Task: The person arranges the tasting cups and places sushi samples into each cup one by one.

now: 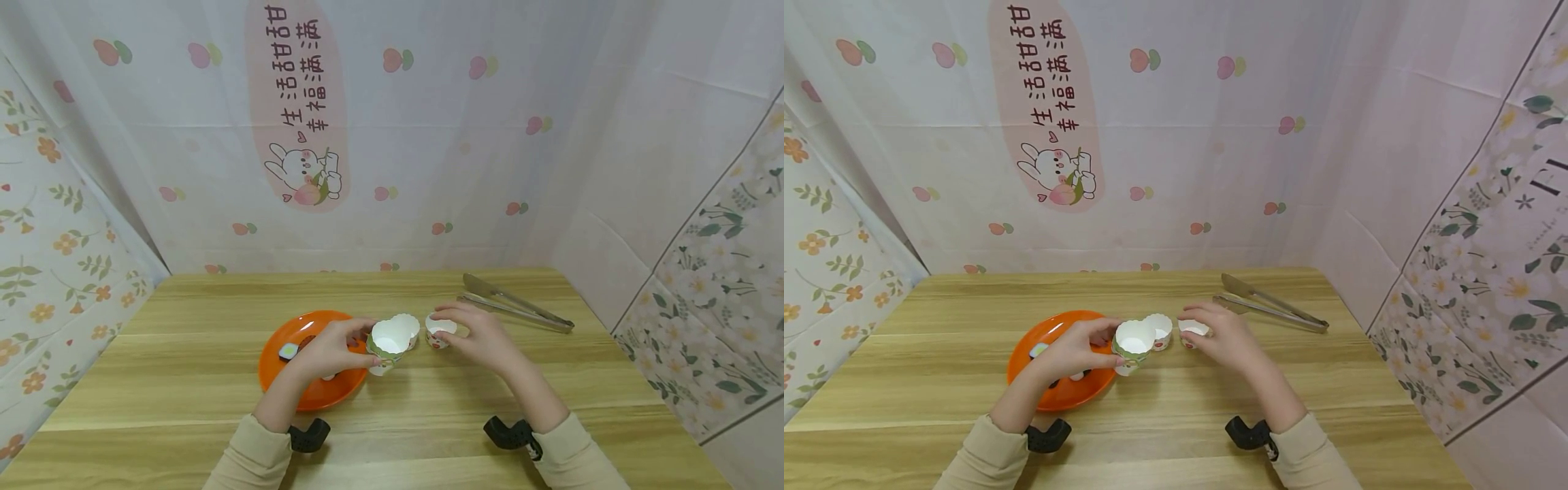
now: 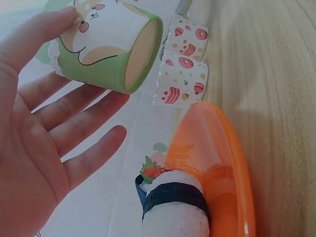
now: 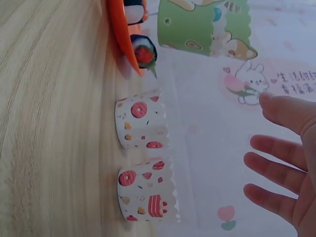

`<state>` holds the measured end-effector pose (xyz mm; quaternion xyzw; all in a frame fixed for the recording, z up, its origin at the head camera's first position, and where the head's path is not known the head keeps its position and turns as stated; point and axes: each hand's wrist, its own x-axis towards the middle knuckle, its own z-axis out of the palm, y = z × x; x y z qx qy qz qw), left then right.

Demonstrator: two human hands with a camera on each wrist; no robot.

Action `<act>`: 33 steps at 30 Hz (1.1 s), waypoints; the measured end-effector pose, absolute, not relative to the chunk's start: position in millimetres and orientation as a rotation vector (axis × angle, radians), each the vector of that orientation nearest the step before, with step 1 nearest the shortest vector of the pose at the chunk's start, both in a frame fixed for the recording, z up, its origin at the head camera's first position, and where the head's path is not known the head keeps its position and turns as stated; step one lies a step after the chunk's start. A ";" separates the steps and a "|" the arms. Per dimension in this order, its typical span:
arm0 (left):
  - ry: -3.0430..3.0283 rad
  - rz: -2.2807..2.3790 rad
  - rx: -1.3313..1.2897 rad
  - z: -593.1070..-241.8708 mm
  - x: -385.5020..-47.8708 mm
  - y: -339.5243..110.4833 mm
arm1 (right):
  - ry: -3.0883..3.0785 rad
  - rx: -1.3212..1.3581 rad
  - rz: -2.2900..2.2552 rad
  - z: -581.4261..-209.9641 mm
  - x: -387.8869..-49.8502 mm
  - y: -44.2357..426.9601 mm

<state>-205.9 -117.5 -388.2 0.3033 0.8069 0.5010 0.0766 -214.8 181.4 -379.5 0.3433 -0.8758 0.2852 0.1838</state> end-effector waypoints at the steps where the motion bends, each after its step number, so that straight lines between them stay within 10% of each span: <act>1: 2.423 1.498 0.909 -388.3 -206.0 -117.4 | -2.459 0.979 0.805 -379.1 -214.1 180.5; 33: 2.434 1.464 0.959 -387.6 -204.9 -115.2 | -2.316 1.239 0.825 -377.3 -201.7 156.3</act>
